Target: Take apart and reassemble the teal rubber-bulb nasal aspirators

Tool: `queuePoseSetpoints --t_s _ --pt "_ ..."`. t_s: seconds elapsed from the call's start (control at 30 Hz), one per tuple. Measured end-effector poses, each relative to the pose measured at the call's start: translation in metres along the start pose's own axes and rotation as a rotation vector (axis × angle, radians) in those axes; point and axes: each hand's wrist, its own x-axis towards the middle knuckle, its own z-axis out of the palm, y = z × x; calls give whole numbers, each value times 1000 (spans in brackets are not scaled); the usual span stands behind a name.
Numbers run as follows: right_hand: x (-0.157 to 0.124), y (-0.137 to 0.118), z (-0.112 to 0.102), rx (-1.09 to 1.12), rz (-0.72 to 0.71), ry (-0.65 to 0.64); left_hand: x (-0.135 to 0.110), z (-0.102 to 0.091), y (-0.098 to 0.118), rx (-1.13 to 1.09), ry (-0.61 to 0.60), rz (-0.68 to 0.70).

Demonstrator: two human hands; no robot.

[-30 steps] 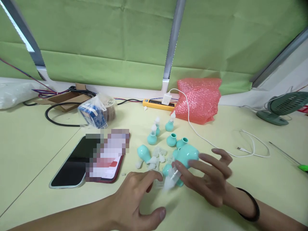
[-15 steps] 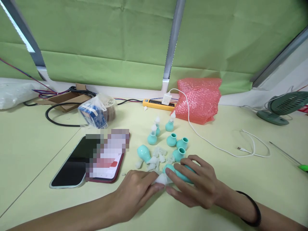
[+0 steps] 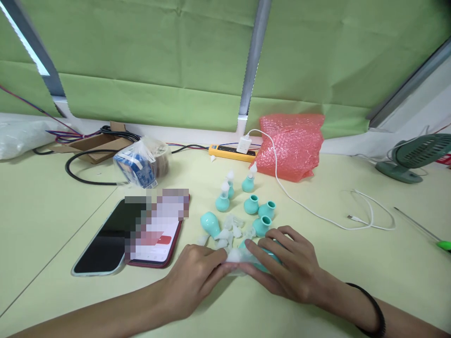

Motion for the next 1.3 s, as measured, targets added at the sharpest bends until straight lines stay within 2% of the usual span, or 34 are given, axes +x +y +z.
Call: queuePoseSetpoints --t_s 0.13,0.23,0.33,0.47,0.63,0.73,0.8,0.97,1.1,1.23,1.3 --pt "2 0 1 -9 4 15 -3 5 -1 26 61 3" --pt "2 0 0 13 -10 33 -1 4 -1 -48 41 -97" --pt "2 -1 0 43 -2 48 3 0 0 -183 -20 -226" --pt "3 -2 -1 96 15 36 6 -2 1 -413 -49 -323" --pt "1 -1 1 139 30 -50 6 5 -4 -743 -70 -473" --pt "0 0 4 128 9 -95 6 5 -4 -841 -134 -521" --pt "0 0 4 119 -19 -85 7 3 -2 -817 -170 -497" --pt "4 -4 0 265 -27 -17 8 -8 5 -665 -271 -300" --pt "4 -7 -3 386 8 -27 8 -7 5 -569 -191 -199" --pt "4 -5 -3 372 -44 -28 4 0 1 -544 -98 -168" --pt "4 -3 -3 358 -56 -50 2 1 0 -559 -89 -133"
